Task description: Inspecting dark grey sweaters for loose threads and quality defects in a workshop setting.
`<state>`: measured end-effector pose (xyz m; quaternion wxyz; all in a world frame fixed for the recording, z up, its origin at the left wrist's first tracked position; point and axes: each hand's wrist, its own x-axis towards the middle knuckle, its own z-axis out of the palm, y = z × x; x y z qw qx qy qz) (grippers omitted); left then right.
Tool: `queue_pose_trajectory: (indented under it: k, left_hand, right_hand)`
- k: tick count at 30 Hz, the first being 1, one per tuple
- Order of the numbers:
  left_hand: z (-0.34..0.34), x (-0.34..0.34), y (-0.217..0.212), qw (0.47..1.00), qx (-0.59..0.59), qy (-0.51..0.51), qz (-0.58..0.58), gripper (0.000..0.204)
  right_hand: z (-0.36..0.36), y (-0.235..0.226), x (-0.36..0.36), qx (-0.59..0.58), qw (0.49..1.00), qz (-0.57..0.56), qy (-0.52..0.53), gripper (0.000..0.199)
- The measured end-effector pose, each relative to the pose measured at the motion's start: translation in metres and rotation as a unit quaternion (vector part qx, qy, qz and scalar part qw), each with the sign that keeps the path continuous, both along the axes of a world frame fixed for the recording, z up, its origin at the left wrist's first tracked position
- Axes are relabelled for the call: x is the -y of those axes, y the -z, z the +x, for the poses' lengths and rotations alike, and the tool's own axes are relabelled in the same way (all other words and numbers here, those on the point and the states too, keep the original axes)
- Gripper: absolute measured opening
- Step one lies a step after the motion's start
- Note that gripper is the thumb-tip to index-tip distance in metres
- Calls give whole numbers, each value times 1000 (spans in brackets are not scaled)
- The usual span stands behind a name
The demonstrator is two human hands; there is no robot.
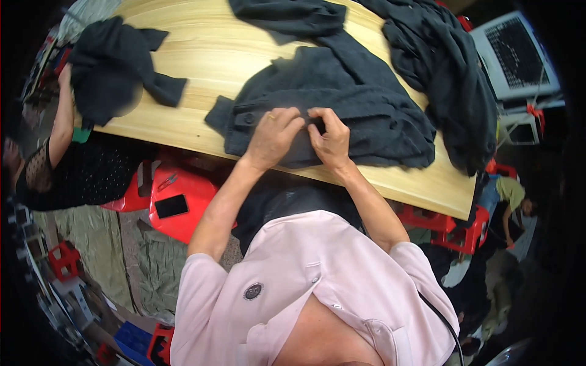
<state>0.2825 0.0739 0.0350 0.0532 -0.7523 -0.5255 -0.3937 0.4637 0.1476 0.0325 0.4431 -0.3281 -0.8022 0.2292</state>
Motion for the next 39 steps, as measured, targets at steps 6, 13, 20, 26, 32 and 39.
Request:
queue_pose_trajectory:
  k: [6, 13, 20, 26, 32, 39]
  left_hand:
    - [-12, 23, 4, 997, 37, 13, -73, 26]
    - [-6, 34, -1, 995, 5, -14, -102, 37]
    - [-36, 47, 7, 986, 18, -96, -133, 35]
    - [-20, 30, -29, 980, 68, -135, -131, 32]
    - [55, -22, -43, 991, -104, -64, -58, 41]
    - [70, -55, -46, 989, -40, -6, -142, 40]
  right_hand:
    - [65, -16, -26, 106, 977, 157, 98, 19]
    - [95, -7, -30, 107, 971, 204, 59, 21]
    - [93, -17, -12, 207, 972, 111, -1, 24]
    - [93, 5, 4, 117, 990, 70, 21, 26]
    - [84, 8, 7, 63, 995, 71, 41, 28]
    - [91, 15, 6, 49, 992, 113, 33, 34]
